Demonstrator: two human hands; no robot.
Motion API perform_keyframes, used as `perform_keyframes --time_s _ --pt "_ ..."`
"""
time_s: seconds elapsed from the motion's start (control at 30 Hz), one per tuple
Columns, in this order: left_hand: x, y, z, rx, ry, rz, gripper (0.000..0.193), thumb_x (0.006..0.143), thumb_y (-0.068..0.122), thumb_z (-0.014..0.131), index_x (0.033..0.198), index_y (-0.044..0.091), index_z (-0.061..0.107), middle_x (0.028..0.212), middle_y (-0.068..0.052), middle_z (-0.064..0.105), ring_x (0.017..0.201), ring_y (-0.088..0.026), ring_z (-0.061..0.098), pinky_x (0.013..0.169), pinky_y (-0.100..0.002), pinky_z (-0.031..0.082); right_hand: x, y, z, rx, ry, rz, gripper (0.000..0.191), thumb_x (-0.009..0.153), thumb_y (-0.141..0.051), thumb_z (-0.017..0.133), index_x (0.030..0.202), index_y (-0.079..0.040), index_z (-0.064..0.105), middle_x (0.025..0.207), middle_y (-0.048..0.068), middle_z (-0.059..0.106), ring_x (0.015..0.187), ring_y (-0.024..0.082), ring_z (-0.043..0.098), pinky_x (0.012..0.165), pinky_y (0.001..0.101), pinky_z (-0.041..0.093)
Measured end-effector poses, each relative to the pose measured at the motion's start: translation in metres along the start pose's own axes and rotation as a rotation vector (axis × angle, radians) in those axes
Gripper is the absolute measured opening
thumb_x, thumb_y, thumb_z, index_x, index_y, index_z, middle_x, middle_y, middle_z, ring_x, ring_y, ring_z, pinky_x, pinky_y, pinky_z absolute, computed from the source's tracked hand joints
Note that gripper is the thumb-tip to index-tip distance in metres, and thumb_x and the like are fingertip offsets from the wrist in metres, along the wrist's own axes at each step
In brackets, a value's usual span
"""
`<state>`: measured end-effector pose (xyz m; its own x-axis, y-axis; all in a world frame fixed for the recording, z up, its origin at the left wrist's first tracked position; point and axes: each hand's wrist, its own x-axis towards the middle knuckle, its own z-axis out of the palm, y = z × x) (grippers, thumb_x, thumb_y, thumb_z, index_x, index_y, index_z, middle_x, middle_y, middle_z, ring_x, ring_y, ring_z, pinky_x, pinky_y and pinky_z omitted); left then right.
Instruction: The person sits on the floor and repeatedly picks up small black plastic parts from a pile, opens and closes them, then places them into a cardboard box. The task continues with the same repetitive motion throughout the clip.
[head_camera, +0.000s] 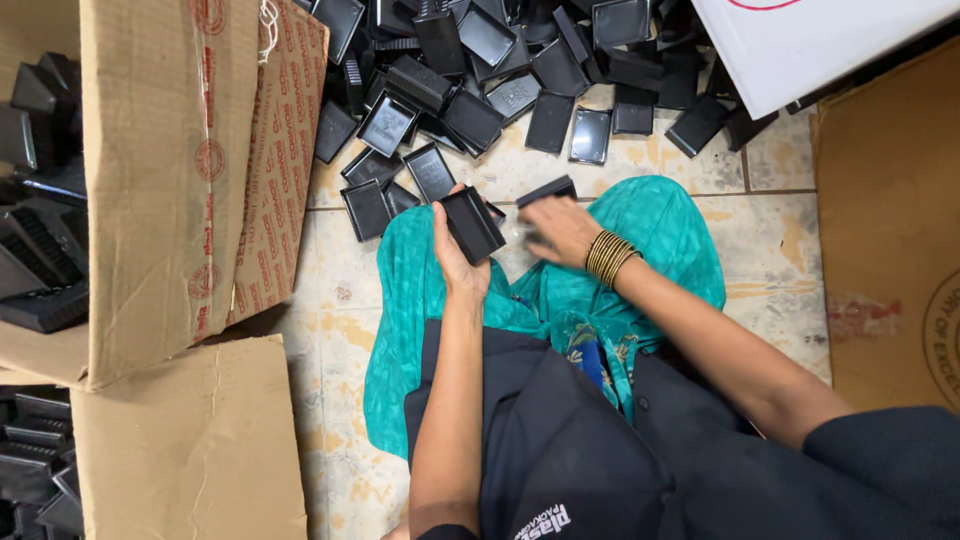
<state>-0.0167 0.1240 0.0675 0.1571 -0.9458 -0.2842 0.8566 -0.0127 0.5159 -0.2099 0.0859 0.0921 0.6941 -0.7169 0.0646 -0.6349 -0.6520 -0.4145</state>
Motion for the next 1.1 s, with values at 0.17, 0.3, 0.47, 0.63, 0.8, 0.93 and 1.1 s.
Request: perform_keyframes --time_s 0.17,0.3,0.47,0.63,0.8,0.93,1.1 --pt "-0.001 0.001 0.001 -0.016 0.001 0.026 0.055 0.106 0.049 0.05 0.134 0.003 0.062 0.105 -0.014 0.071 0.089 -0.022 0.07 0.081 -0.034 0.058 0.005 -0.002 -0.003 -0.276 0.152 0.267 0.071 0.058 -0.024 0.085 0.12 -0.009 0.054 0.148 0.021 0.037 0.131 0.041 0.045 0.103 0.0529 0.042" --pt "-0.002 0.002 0.002 0.0 -0.009 0.012 0.053 0.106 0.047 0.05 0.135 0.003 0.061 0.106 -0.013 0.071 0.089 -0.022 0.07 0.08 -0.034 0.058 0.017 0.001 -0.003 -0.176 0.007 0.347 0.063 0.071 -0.017 0.079 0.127 -0.009 0.053 0.164 0.021 0.026 0.127 0.037 0.049 0.099 0.0505 0.046" --pt "-0.003 0.003 0.002 0.004 -0.026 -0.019 0.054 0.106 0.046 0.048 0.138 0.004 0.059 0.108 -0.014 0.072 0.09 -0.023 0.07 0.082 -0.034 0.058 0.036 0.01 -0.008 -0.148 0.081 0.394 0.055 0.075 -0.02 0.079 0.123 -0.008 0.054 0.162 0.021 0.032 0.119 0.038 0.051 0.092 0.0521 0.046" --pt "-0.003 0.002 0.001 0.035 -0.082 0.008 0.056 0.108 0.048 0.047 0.144 0.006 0.055 0.114 -0.012 0.069 0.094 -0.022 0.068 0.085 -0.034 0.057 0.04 0.011 -0.018 -0.015 0.203 0.353 0.047 0.078 -0.025 0.084 0.115 -0.011 0.059 0.132 0.016 0.056 0.119 0.035 0.058 0.1 0.0466 0.052" --pt "0.002 -0.006 0.001 0.262 -0.067 0.096 0.052 0.11 0.043 0.045 0.153 0.014 0.045 0.131 -0.002 0.06 0.112 -0.013 0.06 0.096 -0.028 0.051 0.023 -0.013 -0.018 0.884 0.34 0.42 0.064 0.081 -0.028 0.085 0.134 -0.011 0.053 0.124 0.013 0.069 0.108 0.021 0.07 0.092 0.0343 0.058" --pt "0.0 -0.01 0.004 0.351 -0.117 0.096 0.051 0.111 0.042 0.041 0.152 0.012 0.045 0.138 -0.001 0.057 0.117 -0.011 0.06 0.102 -0.028 0.051 0.005 -0.047 -0.015 1.002 0.261 0.334 0.071 0.087 -0.027 0.08 0.149 -0.013 0.049 0.129 0.014 0.068 0.11 0.021 0.07 0.091 0.0336 0.058" --pt "-0.006 -0.006 0.007 0.307 -0.134 0.072 0.051 0.112 0.042 0.041 0.153 0.012 0.044 0.127 -0.008 0.059 0.109 -0.015 0.061 0.096 -0.032 0.053 0.002 -0.062 -0.02 0.823 0.173 0.392 0.074 0.087 -0.033 0.079 0.152 -0.015 0.048 0.128 0.015 0.071 0.106 0.023 0.075 0.089 0.036 0.059"
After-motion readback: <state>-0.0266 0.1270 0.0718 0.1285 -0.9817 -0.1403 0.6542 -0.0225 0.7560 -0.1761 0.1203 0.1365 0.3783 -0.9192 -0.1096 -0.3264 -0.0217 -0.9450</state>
